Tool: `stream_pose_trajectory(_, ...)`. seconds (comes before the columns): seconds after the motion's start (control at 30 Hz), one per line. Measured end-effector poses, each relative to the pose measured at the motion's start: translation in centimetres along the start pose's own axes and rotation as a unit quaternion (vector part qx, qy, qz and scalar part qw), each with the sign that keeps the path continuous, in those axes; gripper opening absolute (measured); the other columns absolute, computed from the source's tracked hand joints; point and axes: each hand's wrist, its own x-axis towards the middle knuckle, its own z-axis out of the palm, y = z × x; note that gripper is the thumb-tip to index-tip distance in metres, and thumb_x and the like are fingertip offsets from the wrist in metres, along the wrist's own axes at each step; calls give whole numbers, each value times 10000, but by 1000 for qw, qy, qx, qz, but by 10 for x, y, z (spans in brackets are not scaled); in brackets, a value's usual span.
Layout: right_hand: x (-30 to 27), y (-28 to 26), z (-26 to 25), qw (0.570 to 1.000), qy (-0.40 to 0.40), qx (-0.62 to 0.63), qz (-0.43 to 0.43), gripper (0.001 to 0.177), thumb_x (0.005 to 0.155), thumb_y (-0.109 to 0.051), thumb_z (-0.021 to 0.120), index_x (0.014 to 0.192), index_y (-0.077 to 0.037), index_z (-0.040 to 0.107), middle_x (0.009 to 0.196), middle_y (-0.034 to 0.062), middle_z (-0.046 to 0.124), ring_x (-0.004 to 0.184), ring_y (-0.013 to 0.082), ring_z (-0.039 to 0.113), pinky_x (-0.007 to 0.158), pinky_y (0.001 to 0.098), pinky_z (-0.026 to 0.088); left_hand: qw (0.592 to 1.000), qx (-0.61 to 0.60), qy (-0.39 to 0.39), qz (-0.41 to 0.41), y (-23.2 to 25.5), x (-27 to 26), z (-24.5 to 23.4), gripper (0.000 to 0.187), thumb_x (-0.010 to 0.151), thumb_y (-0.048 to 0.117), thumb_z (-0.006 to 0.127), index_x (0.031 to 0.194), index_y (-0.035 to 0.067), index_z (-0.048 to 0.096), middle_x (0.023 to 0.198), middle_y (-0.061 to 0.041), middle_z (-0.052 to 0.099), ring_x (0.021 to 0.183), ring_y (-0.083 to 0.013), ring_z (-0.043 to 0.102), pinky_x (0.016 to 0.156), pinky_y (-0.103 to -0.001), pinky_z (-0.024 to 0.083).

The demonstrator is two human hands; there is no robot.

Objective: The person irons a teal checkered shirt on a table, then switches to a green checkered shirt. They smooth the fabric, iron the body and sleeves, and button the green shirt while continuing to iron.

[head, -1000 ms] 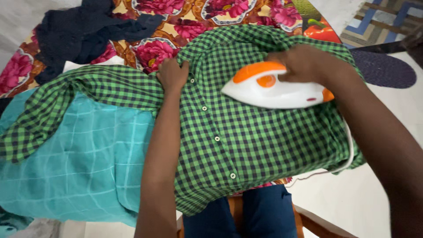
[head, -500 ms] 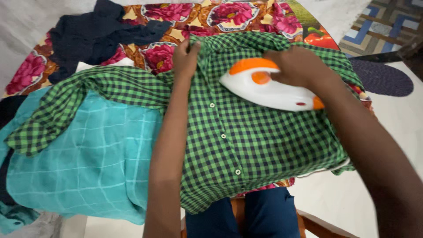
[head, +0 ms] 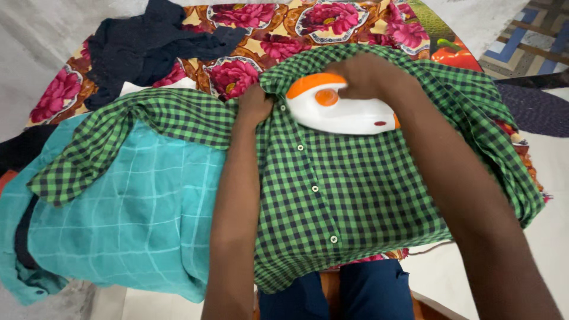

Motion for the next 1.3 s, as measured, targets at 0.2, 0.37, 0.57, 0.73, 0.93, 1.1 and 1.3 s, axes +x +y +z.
stream_pose_trajectory(0.2, -49, -45, -23, 995, -78, 23, -54, 507, 818, -234, 740, 1309, -201, 617, 859, 186, 743, 827, 406, 721, 800, 530, 556, 999, 20, -12, -49, 16, -6, -4, 536, 816, 401, 763, 1255, 109, 665, 1267, -172, 669, 1194, -377, 620, 966, -591, 458)
stream_pose_trajectory(0.37, -109, -89, -47, 988, -111, 34, -101, 450, 787, -200, 751, 1215, -182, 612, 783, 136, 728, 764, 379, 714, 705, 530, 550, 999, 45, 8, 22, 19, -11, 1, 551, 857, 378, 697, 1364, 175, 629, 1419, -73, 595, 1330, -301, 504, 981, -647, 379)
stream_pose_trajectory(0.57, -172, -118, -57, 980, -169, 59, -90, 588, 740, -173, 787, 1298, -222, 610, 861, 102, 749, 722, 344, 722, 662, 491, 559, 997, 68, 1, 24, -2, -8, 20, 421, 959, 341, 575, 1350, 201, 644, 1471, -25, 581, 1439, -233, 436, 1068, -591, 325)
stream_pose_trajectory(0.73, -218, -128, -51, 981, -100, 90, -142, 604, 686, -111, 775, 1275, -170, 659, 910, 106, 765, 704, 353, 719, 559, 489, 549, 997, 81, -9, 11, -5, -5, 24, 422, 958, 292, 556, 1360, 195, 642, 1470, -28, 578, 1424, -238, 437, 1071, -599, 310)
stream_pose_trajectory(0.93, -271, -141, -38, 981, -182, 4, -68, 476, 851, -139, 701, 1308, -267, 669, 867, 46, 751, 738, 290, 727, 567, 459, 547, 997, 75, 12, 29, -10, -6, 27, 410, 951, 228, 543, 1338, 179, 665, 1453, -47, 597, 1415, -251, 452, 1078, -602, 312)
stream_pose_trajectory(1.1, -316, -111, -47, 993, -58, 101, 20, 475, 727, -316, 742, 1195, -234, 721, 986, 3, 820, 724, 219, 781, 660, 358, 613, 994, 47, 73, 72, -22, -1, 32, 348, 930, 251, 642, 1246, 115, 696, 1333, -149, 630, 1271, -403, 497, 971, -583, 383)
stream_pose_trajectory(1.3, -309, -61, -91, 905, -86, 67, 411, 639, 943, -410, 714, 1460, -104, 496, 898, 205, 734, 777, 331, 750, 733, 434, 602, 957, 38, 283, 54, -2, 3, -1, 201, 809, 27, 692, 1002, 84, 681, 1029, -144, 676, 1048, -396, 608, 885, -549, 455)
